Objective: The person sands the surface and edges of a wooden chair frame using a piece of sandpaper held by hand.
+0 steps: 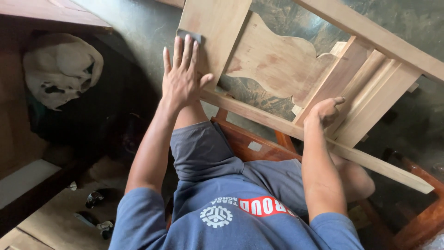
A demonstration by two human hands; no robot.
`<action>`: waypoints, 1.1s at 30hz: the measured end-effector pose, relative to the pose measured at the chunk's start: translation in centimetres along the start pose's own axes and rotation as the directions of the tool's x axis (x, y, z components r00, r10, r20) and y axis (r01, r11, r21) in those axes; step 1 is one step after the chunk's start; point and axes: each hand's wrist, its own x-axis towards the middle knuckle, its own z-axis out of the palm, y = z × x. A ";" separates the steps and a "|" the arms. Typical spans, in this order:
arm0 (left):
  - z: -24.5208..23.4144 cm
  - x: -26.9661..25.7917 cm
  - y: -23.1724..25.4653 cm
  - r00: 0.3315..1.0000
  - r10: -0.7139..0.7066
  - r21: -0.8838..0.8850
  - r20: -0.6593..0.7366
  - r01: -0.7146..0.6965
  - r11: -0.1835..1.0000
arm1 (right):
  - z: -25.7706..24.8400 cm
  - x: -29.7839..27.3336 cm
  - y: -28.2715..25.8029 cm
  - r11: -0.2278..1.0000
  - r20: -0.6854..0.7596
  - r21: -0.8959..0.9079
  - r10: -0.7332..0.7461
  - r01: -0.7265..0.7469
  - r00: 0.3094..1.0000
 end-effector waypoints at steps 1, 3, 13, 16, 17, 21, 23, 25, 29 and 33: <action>0.2 0.0 0.1 1.000 -0.006 0.017 -0.001 0.006 1.000 | 0.0 -0.1 -0.1 1.000 -0.002 0.002 0.000 0.000 1.000; 0.0 1.2 0.4 1.000 -0.016 0.032 0.005 0.016 0.999 | -0.1 0.0 0.3 1.000 -0.005 -0.004 0.000 0.000 1.000; -1.4 7.1 2.0 0.991 0.055 0.000 -0.119 -0.055 0.998 | 0.1 0.5 0.4 1.000 0.000 -0.003 -0.020 0.020 1.000; -0.5 1.3 2.7 0.996 0.073 0.036 -0.047 -0.071 0.997 | -0.1 -0.2 0.1 1.000 -0.006 -0.019 -0.009 0.009 1.000; -0.1 -0.7 3.0 0.998 0.060 0.037 0.035 -0.062 0.997 | -0.5 -0.8 -0.1 1.000 0.010 -0.006 -0.004 0.004 1.000; 1.1 0.5 3.3 0.997 0.069 0.032 0.021 -0.070 0.997 | -0.3 -0.3 0.3 1.000 -0.006 -0.003 0.002 -0.002 1.000; 0.0 4.2 3.5 0.995 0.092 0.000 -0.039 -0.092 0.996 | -0.5 -0.8 -0.1 1.000 0.014 -0.011 -0.006 0.006 1.000; -1.7 8.8 4.3 0.996 0.080 -0.006 -0.050 -0.080 0.997 | -0.2 -0.3 -0.1 1.000 0.009 0.008 -0.014 0.014 1.000; -1.1 13.6 6.6 0.990 0.021 -0.020 -0.136 -0.024 1.000 | -0.3 -0.2 0.2 0.999 0.020 0.005 -0.035 0.034 0.999; -1.4 6.8 7.8 0.995 0.081 0.100 -0.066 -0.075 0.992 | 0.4 1.0 0.4 0.999 -0.009 -0.023 -0.031 0.031 0.999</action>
